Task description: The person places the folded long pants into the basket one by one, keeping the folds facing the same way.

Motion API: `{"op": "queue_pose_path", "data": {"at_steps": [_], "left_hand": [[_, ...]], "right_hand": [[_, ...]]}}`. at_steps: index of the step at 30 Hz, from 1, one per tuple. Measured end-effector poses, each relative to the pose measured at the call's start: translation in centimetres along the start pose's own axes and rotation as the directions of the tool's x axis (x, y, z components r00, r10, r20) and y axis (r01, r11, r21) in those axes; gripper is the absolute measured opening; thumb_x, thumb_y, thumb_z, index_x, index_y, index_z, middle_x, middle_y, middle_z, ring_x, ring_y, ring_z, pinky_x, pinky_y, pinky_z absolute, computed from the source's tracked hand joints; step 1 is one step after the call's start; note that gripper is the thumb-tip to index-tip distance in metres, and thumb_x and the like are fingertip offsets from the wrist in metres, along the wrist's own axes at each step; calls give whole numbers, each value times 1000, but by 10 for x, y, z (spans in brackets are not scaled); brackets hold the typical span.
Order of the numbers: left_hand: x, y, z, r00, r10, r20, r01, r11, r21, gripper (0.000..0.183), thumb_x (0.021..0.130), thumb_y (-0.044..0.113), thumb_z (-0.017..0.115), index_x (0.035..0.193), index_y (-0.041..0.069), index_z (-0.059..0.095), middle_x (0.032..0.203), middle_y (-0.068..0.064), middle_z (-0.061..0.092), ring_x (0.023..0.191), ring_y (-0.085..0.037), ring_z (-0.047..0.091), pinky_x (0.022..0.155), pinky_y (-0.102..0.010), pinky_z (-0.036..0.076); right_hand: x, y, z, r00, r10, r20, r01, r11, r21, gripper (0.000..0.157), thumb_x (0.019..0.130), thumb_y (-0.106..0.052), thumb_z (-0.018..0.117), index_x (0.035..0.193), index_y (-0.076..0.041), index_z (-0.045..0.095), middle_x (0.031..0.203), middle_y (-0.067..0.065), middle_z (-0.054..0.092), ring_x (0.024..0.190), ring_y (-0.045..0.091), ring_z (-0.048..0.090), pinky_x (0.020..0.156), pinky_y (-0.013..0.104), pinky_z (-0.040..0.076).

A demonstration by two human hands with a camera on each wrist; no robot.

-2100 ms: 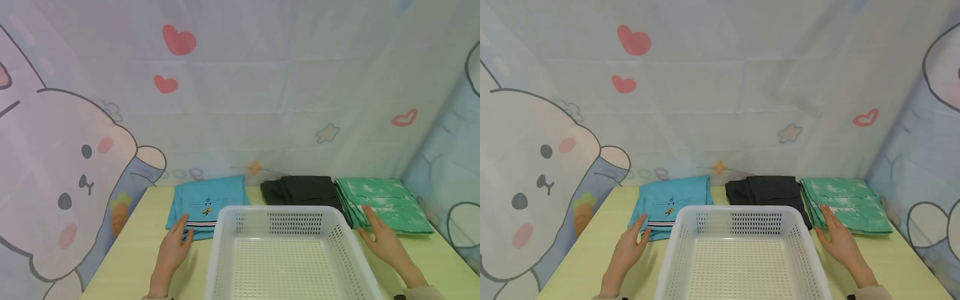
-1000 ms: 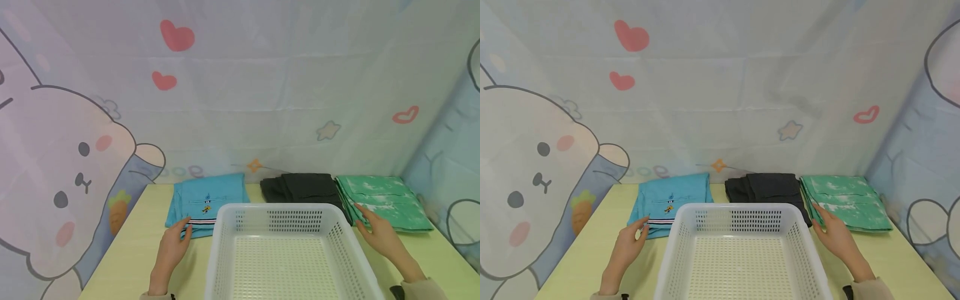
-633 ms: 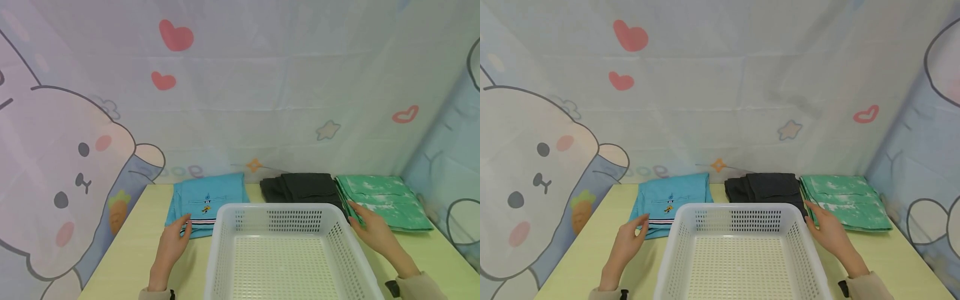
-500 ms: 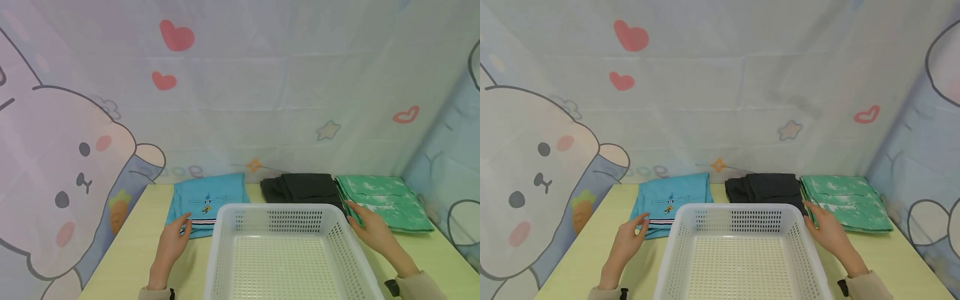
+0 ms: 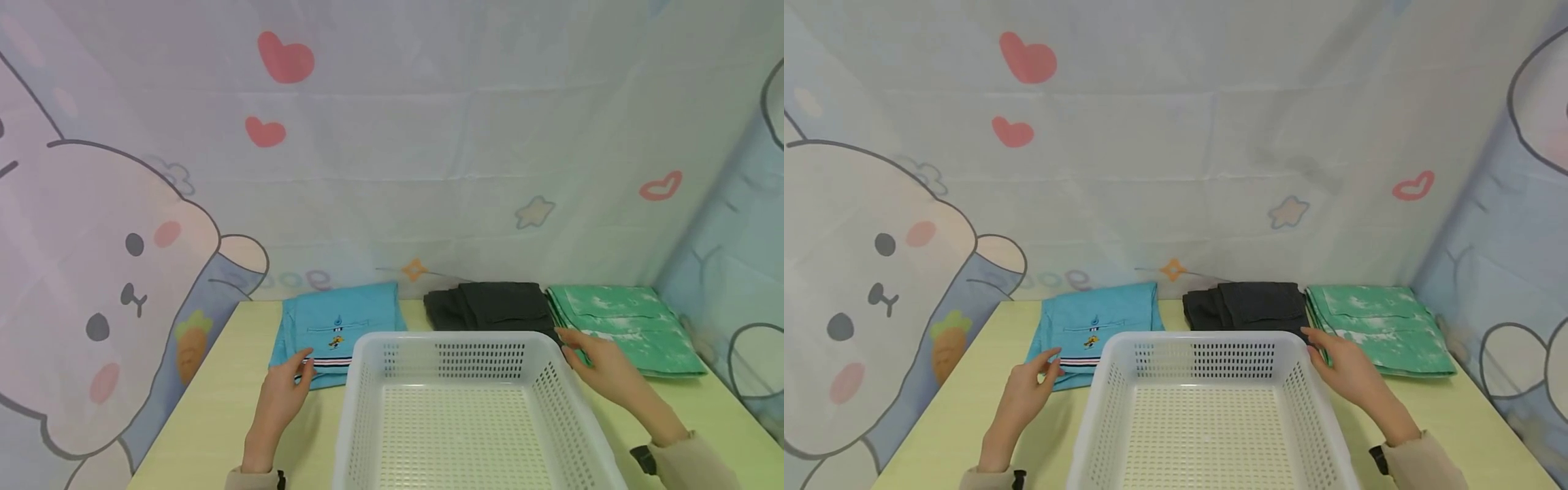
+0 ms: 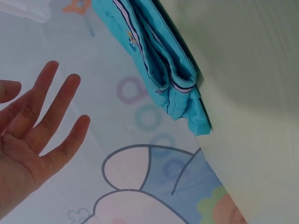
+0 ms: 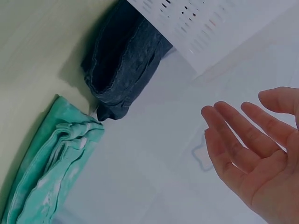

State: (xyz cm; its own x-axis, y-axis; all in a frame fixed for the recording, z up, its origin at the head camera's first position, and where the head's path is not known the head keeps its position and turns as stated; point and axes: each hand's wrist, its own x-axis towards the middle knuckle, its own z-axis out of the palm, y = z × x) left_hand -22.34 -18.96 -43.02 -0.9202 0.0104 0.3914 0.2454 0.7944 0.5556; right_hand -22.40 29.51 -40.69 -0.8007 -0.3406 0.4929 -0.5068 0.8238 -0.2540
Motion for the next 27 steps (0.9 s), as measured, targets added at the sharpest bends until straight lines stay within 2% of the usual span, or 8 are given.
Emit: {"op": "queue_pose_path", "data": {"at_steps": [6, 13, 15, 19, 22, 27], "left_hand": [[0, 0, 1, 1000, -10, 6, 10, 1000, -10, 29, 89, 13, 52, 115, 2, 58, 89, -12, 69, 74, -19, 65, 53, -24, 44], [0, 1, 2, 1000, -7, 18, 7, 1000, 1, 29, 90, 14, 52, 115, 3, 58, 93, -13, 69, 82, -24, 65, 60, -32, 49], [0, 0, 3, 1000, -8, 23, 8, 1000, 3, 29, 90, 14, 52, 115, 3, 58, 93, -13, 69, 83, -24, 65, 61, -32, 49], [0, -2, 4, 999, -10, 36, 10, 1000, -4, 28, 90, 14, 52, 115, 3, 58, 94, -13, 69, 84, -24, 65, 63, -34, 50], [0, -2, 5, 999, -14, 41, 14, 1000, -7, 28, 90, 14, 52, 114, 3, 59, 94, -13, 68, 84, -25, 65, 64, -35, 50], [2, -5, 6, 998, -23, 54, 23, 1000, -2, 28, 90, 15, 51, 115, 3, 58, 94, -14, 68, 84, -25, 65, 64, -35, 50]], "right_hand": [[7, -6, -2, 1000, -3, 4, 3, 1000, 21, 32, 84, -3, 57, 116, -1, 56, 91, 11, 68, 67, 11, 59, 50, 20, 40], [15, -14, -3, 999, -36, 6, 36, 998, 46, 31, 85, -4, 57, 115, -3, 57, 80, 3, 66, 55, -4, 45, 48, 19, 37], [19, -16, -3, 999, -28, 29, 27, 998, 62, 30, 86, -6, 56, 116, -3, 57, 75, 1, 64, 52, -5, 41, 45, 18, 34], [25, -22, -3, 996, 0, 84, -8, 996, 88, 31, 88, -8, 54, 118, -4, 55, 75, 1, 63, 50, -4, 38, 44, 18, 31], [30, -24, -3, 995, 0, 95, -7, 997, 79, 32, 87, -8, 54, 119, -4, 55, 83, 4, 66, 53, -4, 41, 46, 18, 31], [37, -27, -2, 996, -34, 86, 27, 997, 78, 31, 87, -7, 54, 117, -2, 56, 86, 7, 66, 49, -4, 37, 44, 17, 30]]}}
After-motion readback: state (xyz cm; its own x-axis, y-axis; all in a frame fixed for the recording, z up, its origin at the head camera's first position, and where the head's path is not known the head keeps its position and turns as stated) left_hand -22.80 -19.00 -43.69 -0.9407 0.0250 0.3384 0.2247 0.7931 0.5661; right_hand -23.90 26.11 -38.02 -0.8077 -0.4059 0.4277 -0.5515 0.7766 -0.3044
